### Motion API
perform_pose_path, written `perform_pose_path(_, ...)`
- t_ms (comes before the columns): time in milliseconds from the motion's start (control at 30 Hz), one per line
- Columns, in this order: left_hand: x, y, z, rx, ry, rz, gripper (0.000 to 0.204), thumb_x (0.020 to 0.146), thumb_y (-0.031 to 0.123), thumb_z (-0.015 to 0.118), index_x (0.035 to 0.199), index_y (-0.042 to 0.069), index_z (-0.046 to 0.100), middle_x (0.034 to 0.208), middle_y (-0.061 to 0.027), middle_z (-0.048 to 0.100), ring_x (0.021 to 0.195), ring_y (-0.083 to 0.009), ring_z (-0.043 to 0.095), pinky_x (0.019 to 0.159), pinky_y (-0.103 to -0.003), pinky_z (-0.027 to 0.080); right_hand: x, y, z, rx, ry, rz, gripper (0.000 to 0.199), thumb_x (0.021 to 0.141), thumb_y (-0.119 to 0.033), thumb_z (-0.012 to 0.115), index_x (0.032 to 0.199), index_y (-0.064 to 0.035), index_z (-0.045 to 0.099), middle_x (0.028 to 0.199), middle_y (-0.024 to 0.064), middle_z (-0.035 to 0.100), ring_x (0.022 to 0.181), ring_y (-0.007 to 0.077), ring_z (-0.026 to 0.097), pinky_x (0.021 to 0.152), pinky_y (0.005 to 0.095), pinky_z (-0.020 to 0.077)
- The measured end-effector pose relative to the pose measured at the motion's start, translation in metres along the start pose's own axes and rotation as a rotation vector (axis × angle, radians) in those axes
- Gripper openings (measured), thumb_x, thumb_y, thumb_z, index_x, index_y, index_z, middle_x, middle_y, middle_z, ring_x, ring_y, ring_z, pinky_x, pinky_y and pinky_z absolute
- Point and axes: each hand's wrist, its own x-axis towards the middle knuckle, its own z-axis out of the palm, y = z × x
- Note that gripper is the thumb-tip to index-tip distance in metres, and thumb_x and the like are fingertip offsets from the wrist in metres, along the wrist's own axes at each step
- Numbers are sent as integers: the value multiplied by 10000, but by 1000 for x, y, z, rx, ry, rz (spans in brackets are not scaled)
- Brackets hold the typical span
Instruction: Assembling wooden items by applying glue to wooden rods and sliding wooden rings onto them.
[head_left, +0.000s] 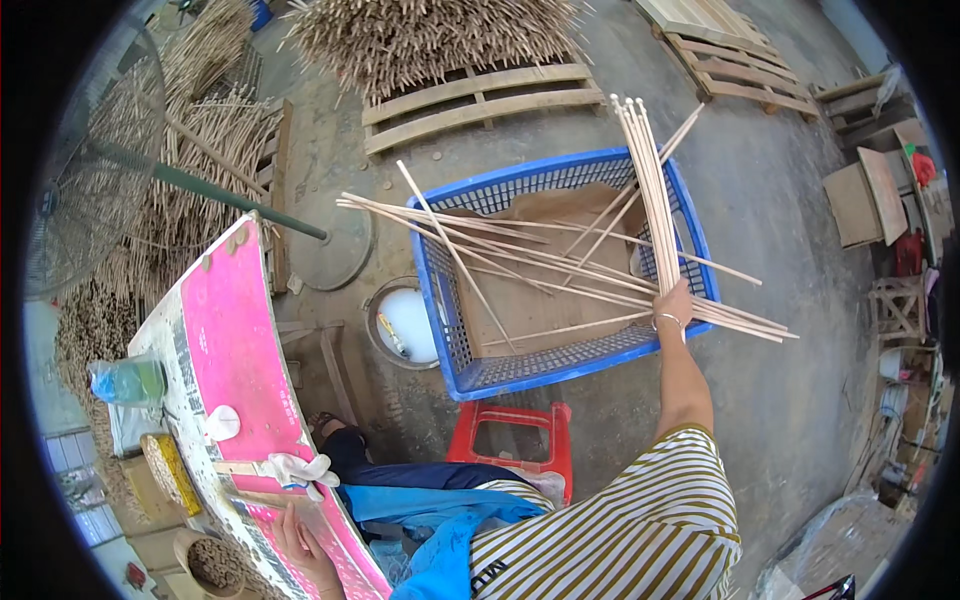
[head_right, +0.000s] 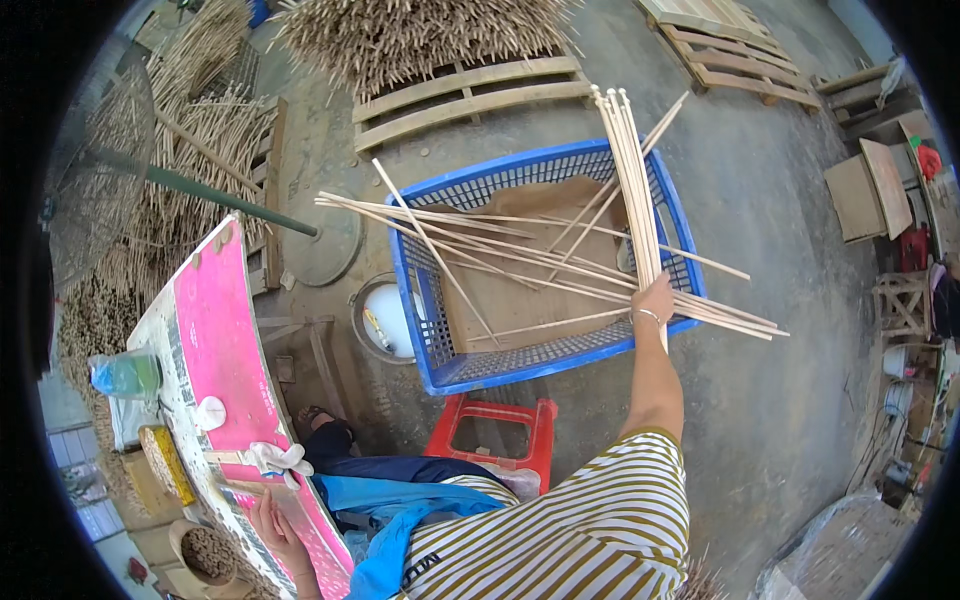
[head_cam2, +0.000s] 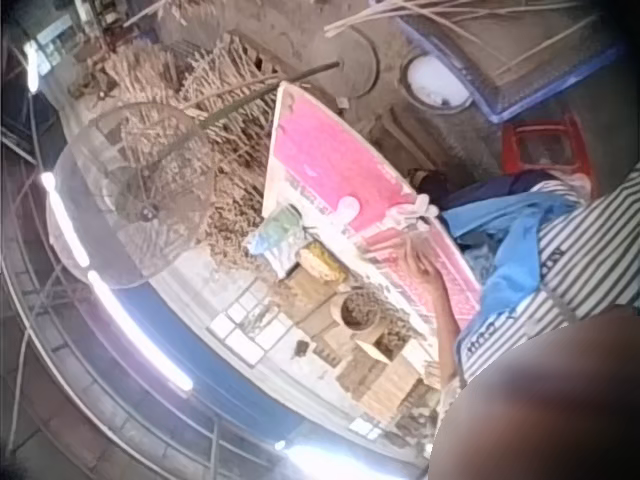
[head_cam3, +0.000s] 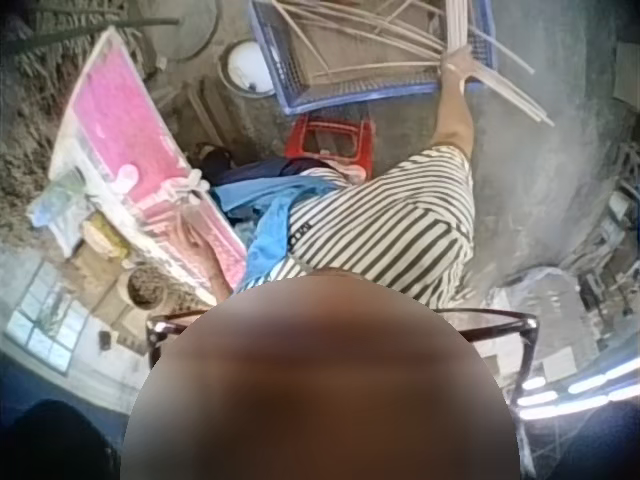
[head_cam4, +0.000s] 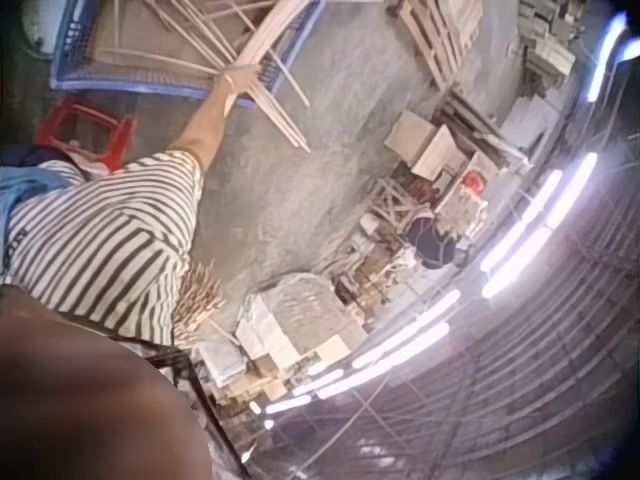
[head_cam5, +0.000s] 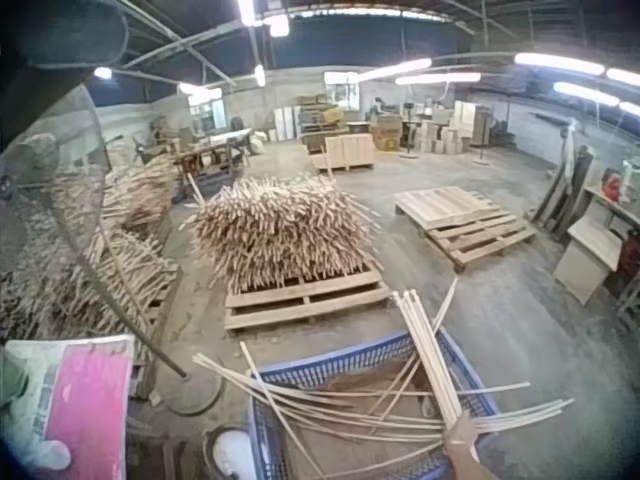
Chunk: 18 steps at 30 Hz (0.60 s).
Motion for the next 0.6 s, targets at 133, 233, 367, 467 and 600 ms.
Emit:
perform_pose_path(133, -20, -10, -13, -55, 30, -38, 331, 991, -7, 547, 1295, -18, 677, 1237, -215, 633, 1120, -377, 612, 978, -445, 477, -36, -41, 6, 129, -149, 12, 431, 762, -155, 740, 1149, -46, 585, 1089, 283, 724, 1039, 487, 701, 904, 550, 569)
perform_pose_path(233, -24, -9, -18, -81, 126, -81, 354, 955, -20, 569, 1283, 1, 701, 1208, -191, 662, 1094, -362, 624, 980, -436, 476, -88, -58, 29, 327, -116, -191, 570, 712, -167, 761, 1239, -23, 599, 1091, 266, 730, 1037, 472, 708, 931, 532, 564)
perform_pose_path(367, 11, 13, -18, -183, 88, -99, 381, 952, 69, 663, 1332, 67, 692, 1236, -155, 692, 1146, -354, 629, 1036, -443, 458, -134, -100, -24, 944, -537, -217, 608, 752, -51, 737, 1343, 0, 605, 962, 123, 687, 848, 235, 700, 782, 341, 570)
perform_pose_path(467, 38, 52, -36, -244, 5, -28, 532, 911, 112, 737, 1429, 91, 619, 1323, -137, 672, 1214, -325, 622, 1058, -440, 451, -179, -199, -147, 1347, -686, -440, 542, 822, 12, 726, 1339, 1, 563, 959, 19, 584, 816, 135, 593, 714, 262, 516)
perform_pose_path(600, 69, 93, -82, -479, -4, 122, 784, 857, 171, 806, 1556, 79, 465, 1516, -140, 566, 1374, -325, 557, 1142, -448, 415, -257, -306, -264, 1704, -1024, -769, 590, 853, 15, 722, 1389, -37, 482, 1019, 34, 536, 890, 144, 537, 821, 313, 480)
